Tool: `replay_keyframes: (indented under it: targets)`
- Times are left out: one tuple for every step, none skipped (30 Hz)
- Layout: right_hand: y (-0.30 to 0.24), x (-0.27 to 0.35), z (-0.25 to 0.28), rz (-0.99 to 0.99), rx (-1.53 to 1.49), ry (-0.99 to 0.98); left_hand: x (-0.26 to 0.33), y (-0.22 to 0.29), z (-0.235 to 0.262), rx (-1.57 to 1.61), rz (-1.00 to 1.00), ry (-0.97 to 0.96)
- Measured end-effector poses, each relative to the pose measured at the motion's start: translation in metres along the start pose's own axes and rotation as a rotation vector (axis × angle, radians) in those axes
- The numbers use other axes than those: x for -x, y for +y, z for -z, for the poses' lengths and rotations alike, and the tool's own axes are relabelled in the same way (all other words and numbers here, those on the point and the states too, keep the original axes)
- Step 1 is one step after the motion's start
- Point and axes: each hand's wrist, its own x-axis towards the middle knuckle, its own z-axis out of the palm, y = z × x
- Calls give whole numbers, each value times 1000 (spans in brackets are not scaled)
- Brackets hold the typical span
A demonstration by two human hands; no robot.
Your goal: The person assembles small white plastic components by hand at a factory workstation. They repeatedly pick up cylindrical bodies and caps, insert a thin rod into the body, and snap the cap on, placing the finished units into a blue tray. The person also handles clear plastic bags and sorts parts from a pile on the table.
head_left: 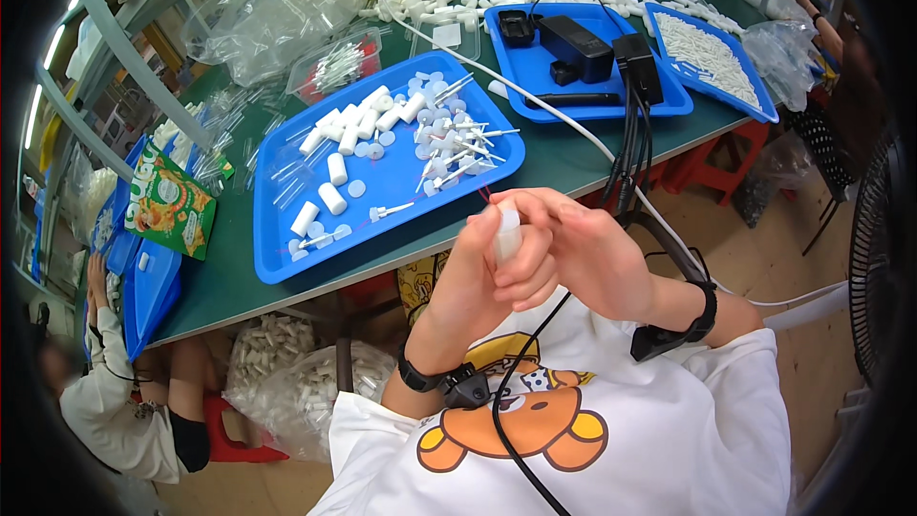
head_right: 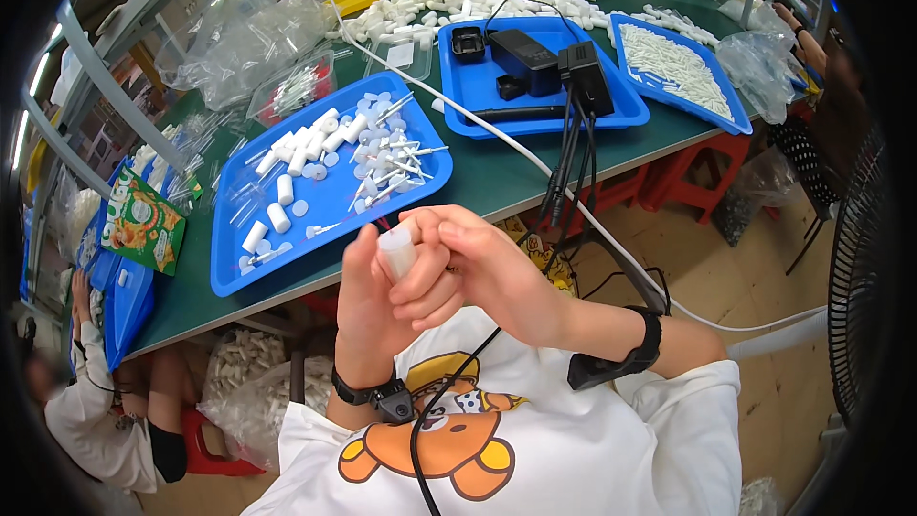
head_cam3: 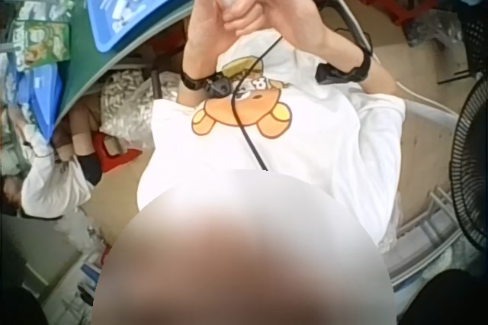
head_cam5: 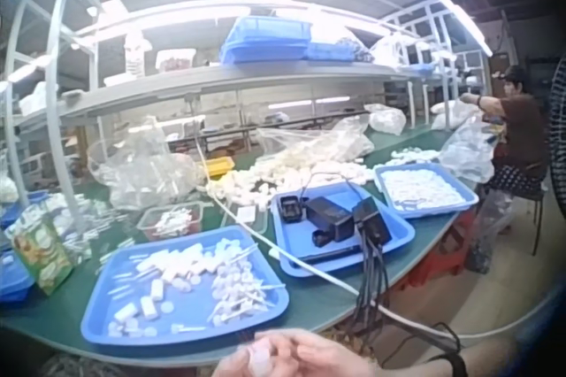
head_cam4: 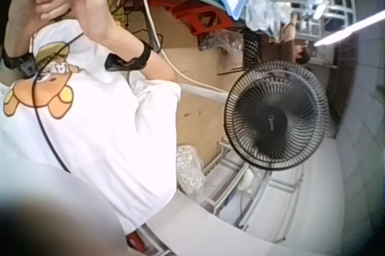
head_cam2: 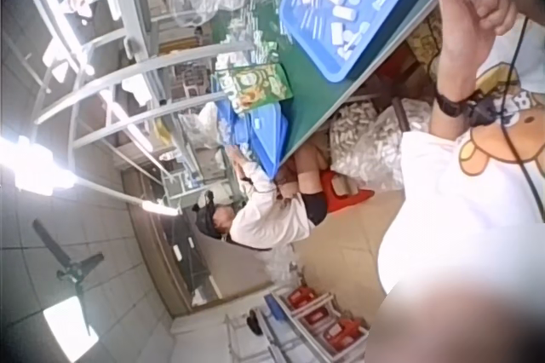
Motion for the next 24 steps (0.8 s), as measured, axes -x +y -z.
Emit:
replay_keyframes:
  targets:
    - [-1, 0, 0, -3, -17, 9, 0, 1, -1, -58, -1, -7]
    - [-1, -1, 0, -5, -33, 18, -1, 2, -3, -115, -2, -14]
    - [-6, 0, -2, -23, -33, 18, -2, 3, -4, -174, -3, -20]
    - [-9, 1, -2, -41, -33, 18, -3, 1, -4, -212, -64, 11]
    - [-10, 1, -1, -53, 28, 6, -4, -4, -4, -251, -126, 43]
    - [-12, 2, 2, -64, 89, -4, -5, -8, -4, -289, -186, 73]
    - [-13, 3, 4, -75, 151, -15, -5, -10, -6, -299, -190, 100]
    - [-15, 4, 5, -75, 150, -21, -5, -11, -8, -310, -195, 126]
    - [-17, 4, 6, -73, 148, -28, -5, -12, -10, -322, -199, 152]
    - [-17, 4, 6, -47, 145, -21, -6, -9, -9, -312, -160, 97]
    - [-17, 3, 6, -20, 143, -14, -5, -3, -8, -302, -121, 41]
    - [-12, 1, 6, 30, 138, 6, -4, 1, -7, -292, -83, -12]
    - [-9, -1, 5, 80, 133, 26, -3, 3, -7, -275, -63, 7]
    - [-8, 0, 5, 72, 118, 21, -2, 4, -8, -259, -43, 27]
    - [-9, 0, 5, 63, 105, 15, -1, 5, -8, -243, -25, 46]
    - [-9, 0, 5, 54, 92, 9, -1, 5, -8, -244, -34, 61]
    - [-9, 0, 4, 46, 87, 10, 0, 5, -8, -246, -42, 75]
    - [-10, 0, 3, 37, 81, 10, 0, 5, -8, -247, -51, 91]
    - [-10, 0, 3, 29, 76, 10, 0, 5, -7, -238, -55, 85]
    - [-10, 0, 3, 36, 82, 10, 0, 5, -7, -228, -58, 78]
    - [-9, 0, 4, 44, 87, 9, 0, 4, -7, -219, -61, 72]
    - [-9, 0, 4, 51, 92, 9, 0, 3, -6, -223, -71, 76]
    - [-9, 0, 4, 56, 90, 10, 0, 2, -6, -228, -81, 79]
    - [-10, 0, 4, 61, 87, 11, -1, 2, -6, -232, -89, 83]
